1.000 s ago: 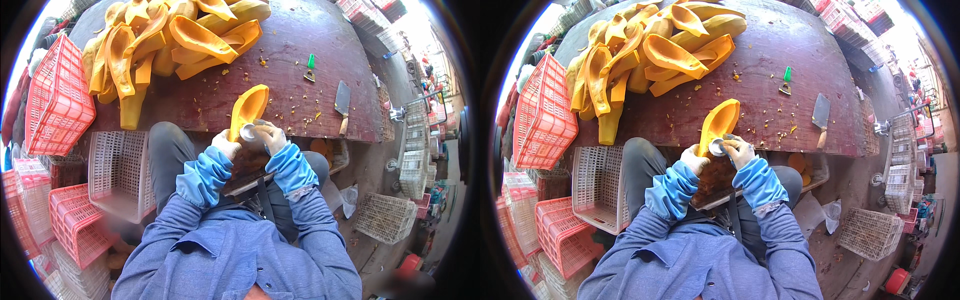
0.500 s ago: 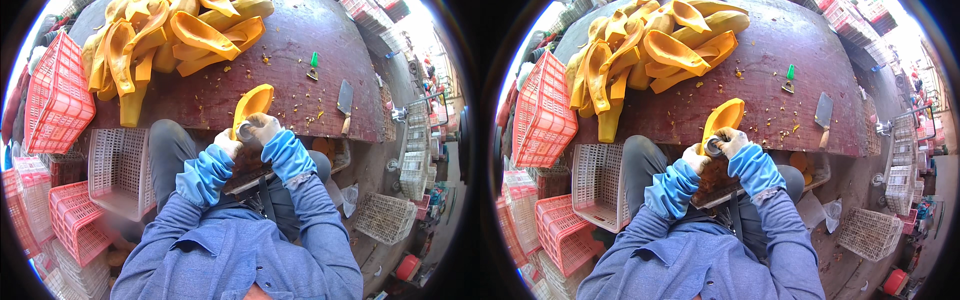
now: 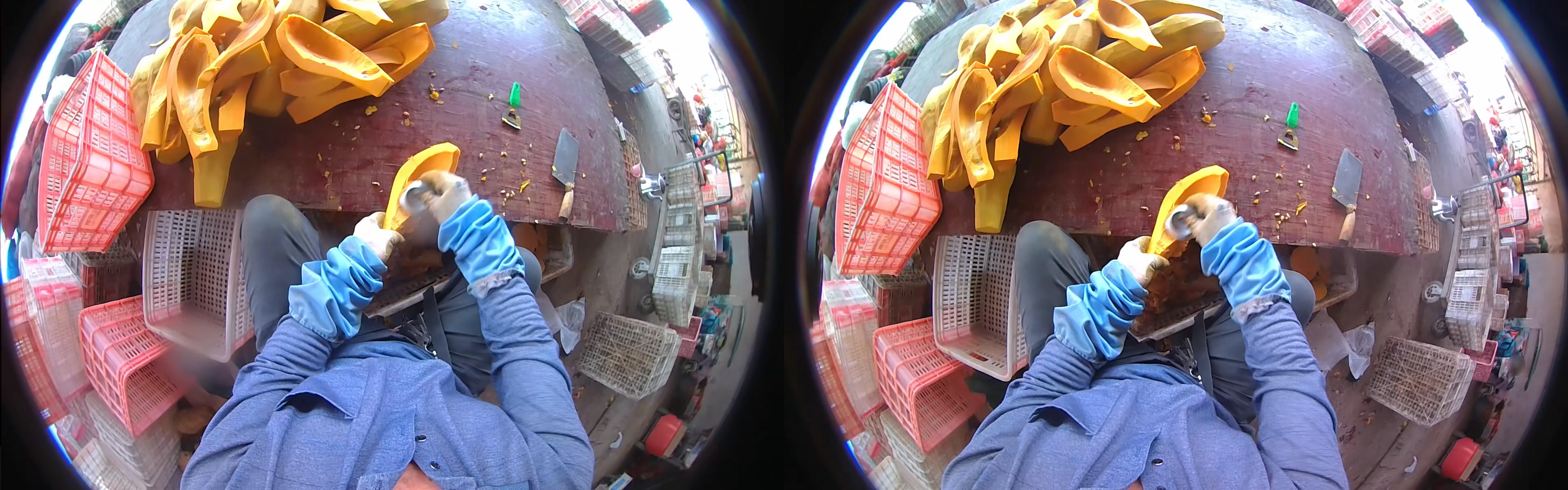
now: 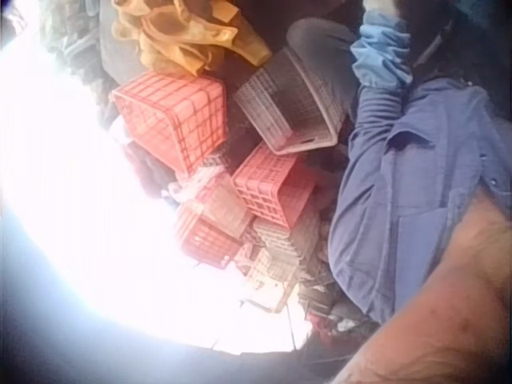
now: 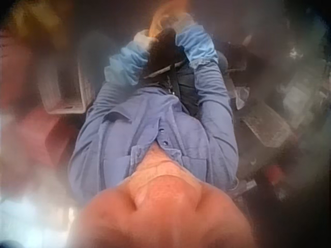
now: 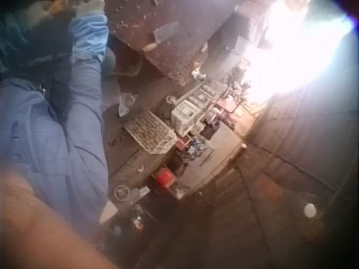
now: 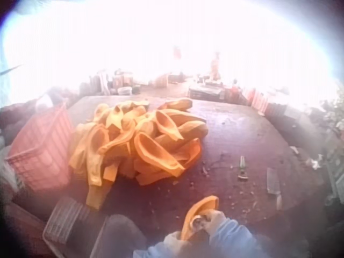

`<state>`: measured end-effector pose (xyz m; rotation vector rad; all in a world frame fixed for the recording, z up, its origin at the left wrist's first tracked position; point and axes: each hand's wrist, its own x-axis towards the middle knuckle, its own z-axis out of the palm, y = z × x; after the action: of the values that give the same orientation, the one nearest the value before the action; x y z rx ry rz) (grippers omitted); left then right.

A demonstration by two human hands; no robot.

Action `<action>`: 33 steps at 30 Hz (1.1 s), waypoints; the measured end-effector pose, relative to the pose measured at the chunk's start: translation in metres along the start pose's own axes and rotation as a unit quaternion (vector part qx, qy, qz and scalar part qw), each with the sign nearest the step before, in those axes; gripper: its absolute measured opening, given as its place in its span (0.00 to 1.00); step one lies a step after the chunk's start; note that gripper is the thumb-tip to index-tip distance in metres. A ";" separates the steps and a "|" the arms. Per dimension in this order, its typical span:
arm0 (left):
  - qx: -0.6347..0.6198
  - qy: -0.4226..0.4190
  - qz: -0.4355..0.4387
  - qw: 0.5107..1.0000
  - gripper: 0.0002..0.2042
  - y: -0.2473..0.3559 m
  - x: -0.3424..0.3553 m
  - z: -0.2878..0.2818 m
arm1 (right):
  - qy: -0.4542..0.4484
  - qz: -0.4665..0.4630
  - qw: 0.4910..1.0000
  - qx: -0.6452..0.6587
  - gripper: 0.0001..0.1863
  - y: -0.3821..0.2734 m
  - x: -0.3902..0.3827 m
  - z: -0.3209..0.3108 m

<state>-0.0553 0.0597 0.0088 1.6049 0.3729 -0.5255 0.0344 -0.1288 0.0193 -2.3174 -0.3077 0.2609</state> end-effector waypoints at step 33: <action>0.060 0.009 0.009 0.998 0.18 -0.014 -0.001 0.001 | 0.073 -0.089 0.991 -0.074 0.14 0.011 0.004 -0.004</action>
<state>-0.0634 0.0604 -0.0024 1.7286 0.3455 -0.5271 0.0408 -0.1374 0.0137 -2.4202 -0.4697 -0.0212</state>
